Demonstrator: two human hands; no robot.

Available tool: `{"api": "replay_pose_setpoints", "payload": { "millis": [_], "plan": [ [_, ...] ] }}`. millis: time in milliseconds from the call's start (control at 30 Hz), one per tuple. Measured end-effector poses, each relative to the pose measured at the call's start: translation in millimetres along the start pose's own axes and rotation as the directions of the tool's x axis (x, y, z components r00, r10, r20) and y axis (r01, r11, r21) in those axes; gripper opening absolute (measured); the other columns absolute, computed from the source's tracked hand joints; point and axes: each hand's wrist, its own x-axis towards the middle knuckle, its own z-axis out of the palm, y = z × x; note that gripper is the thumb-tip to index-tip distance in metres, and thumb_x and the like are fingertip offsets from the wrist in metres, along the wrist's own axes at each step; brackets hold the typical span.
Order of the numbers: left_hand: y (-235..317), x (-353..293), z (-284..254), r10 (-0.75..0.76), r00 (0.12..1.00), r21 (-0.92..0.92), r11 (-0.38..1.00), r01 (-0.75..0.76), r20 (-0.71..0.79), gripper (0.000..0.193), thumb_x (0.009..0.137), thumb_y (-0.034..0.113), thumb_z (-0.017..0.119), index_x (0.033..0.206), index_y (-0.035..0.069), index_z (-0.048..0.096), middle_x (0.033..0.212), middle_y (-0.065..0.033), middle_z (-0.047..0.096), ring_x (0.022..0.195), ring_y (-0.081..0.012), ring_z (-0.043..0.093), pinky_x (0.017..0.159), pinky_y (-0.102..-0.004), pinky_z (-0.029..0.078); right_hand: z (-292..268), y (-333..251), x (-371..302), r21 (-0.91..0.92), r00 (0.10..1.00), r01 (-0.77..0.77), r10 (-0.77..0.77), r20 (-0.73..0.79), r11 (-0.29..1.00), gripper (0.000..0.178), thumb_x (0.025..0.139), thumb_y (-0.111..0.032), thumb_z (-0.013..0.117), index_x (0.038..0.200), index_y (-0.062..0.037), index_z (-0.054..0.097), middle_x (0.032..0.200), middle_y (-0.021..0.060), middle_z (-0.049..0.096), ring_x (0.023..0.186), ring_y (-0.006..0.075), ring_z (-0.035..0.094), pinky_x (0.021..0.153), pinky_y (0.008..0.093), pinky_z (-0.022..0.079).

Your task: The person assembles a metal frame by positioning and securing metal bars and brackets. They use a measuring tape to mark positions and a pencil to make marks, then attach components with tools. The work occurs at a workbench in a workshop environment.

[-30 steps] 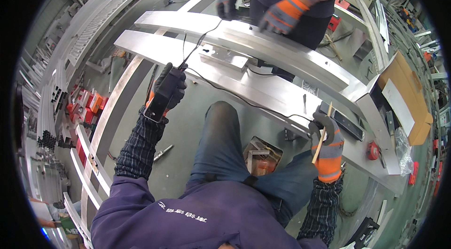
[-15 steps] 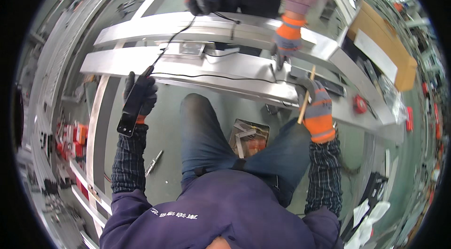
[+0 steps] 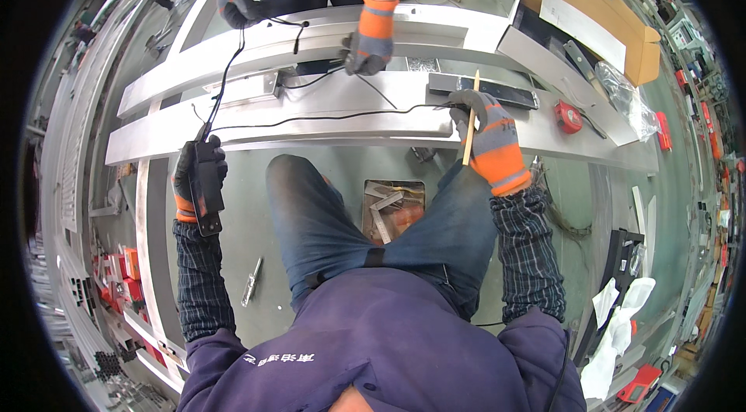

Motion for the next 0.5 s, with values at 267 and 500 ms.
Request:
{"api": "replay_pose_setpoints", "payload": {
  "millis": [267,500],
  "plan": [
    [3.8,8.2,-14.4,-0.009,0.997,0.047,0.999,0.012,-0.072,0.043,0.106,0.034,0.059,0.13,-0.001,0.062,0.103,-0.0085,0.068,0.085,-0.0174,0.065,0.075,-0.0313,0.055,4.8,-4.4,4.8,0.128,0.998,-0.062,0.063,-0.002,0.99,0.03,0.085,0.003,0.074,0.114,-0.0018,0.068,0.107,0.0141,0.071,0.098,0.0256,0.069,0.083,0.0351,0.057],
    [4.7,15.1,-11.9,-0.101,0.979,-0.073,0.993,0.089,-0.177,0.033,0.105,0.039,0.063,0.119,0.01,0.072,0.089,-0.0009,0.071,0.071,-0.0114,0.065,0.061,-0.0228,0.052,18.6,-17.0,17.4,0.282,0.994,-0.094,0.106,-0.027,0.955,0.031,0.085,0.001,0.076,0.115,-0.0022,0.068,0.109,0.0128,0.072,0.097,0.023,0.071,0.084,0.0342,0.058]
  ]
}}
